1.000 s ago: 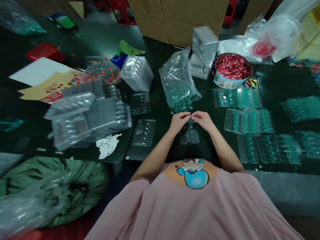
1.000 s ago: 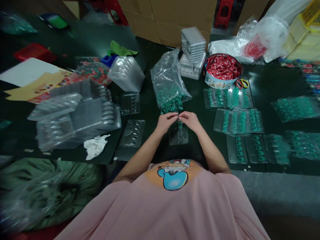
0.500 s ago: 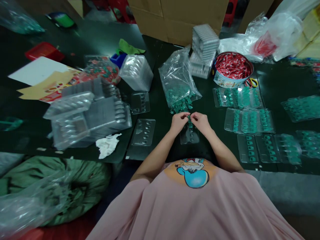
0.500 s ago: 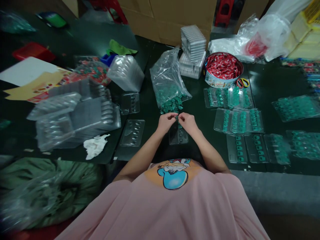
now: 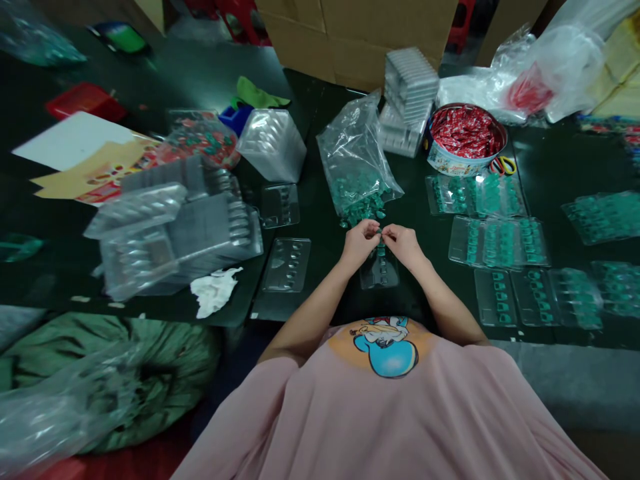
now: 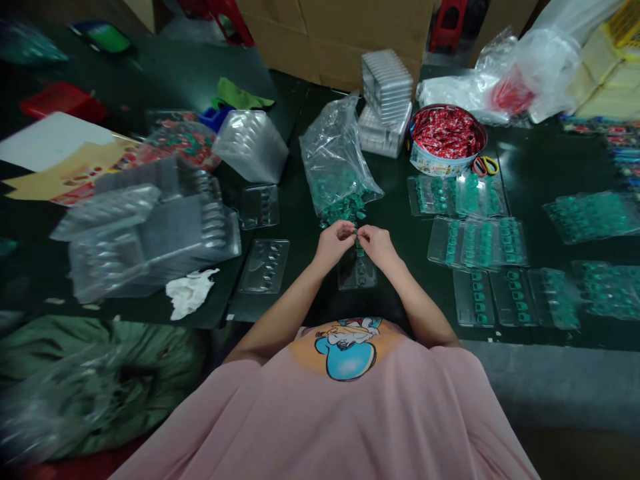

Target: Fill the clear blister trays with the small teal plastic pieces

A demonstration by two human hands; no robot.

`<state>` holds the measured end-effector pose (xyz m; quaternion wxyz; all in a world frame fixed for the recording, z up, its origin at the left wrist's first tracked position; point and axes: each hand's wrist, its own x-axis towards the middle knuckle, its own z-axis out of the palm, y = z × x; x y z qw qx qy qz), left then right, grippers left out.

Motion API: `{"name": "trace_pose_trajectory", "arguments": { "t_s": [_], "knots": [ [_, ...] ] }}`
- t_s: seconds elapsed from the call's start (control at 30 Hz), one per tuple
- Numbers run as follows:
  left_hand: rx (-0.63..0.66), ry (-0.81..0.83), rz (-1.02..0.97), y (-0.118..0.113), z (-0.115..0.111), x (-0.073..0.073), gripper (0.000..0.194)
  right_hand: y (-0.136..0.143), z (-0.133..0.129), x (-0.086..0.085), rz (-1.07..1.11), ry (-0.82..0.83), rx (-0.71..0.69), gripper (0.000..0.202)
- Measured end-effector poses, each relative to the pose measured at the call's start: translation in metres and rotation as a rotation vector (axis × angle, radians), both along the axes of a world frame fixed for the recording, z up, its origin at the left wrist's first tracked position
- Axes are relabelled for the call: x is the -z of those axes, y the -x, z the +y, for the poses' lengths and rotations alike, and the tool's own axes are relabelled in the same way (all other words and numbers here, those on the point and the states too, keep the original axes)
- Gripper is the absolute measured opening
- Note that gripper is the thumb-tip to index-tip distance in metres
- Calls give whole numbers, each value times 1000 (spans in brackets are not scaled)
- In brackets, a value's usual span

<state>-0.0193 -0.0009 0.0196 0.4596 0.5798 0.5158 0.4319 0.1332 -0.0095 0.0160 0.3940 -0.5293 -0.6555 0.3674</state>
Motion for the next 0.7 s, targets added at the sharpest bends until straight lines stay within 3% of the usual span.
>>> {"name": "trace_pose_trajectory", "arguments": {
  "t_s": [0.17,0.27,0.4,0.47,0.6,0.7],
  "knots": [
    [-19,-14,50,-6,0,3,30,3,1,-1,-94,8,76,8],
    [-20,52,-55,-8,3,7,30,2,0,4,119,176,62,3],
    [2,149,-151,-6,5,8,28,-2,-1,8,508,451,66,13],
    [53,50,-75,-2,4,4,29,-5,-1,7,605,541,96,16],
    [248,-329,208,12,4,-7,26,-11,-1,2,664,605,91,19],
    [383,-448,324,21,9,-12,16,-14,0,1,680,614,48,23]
  ]
}}
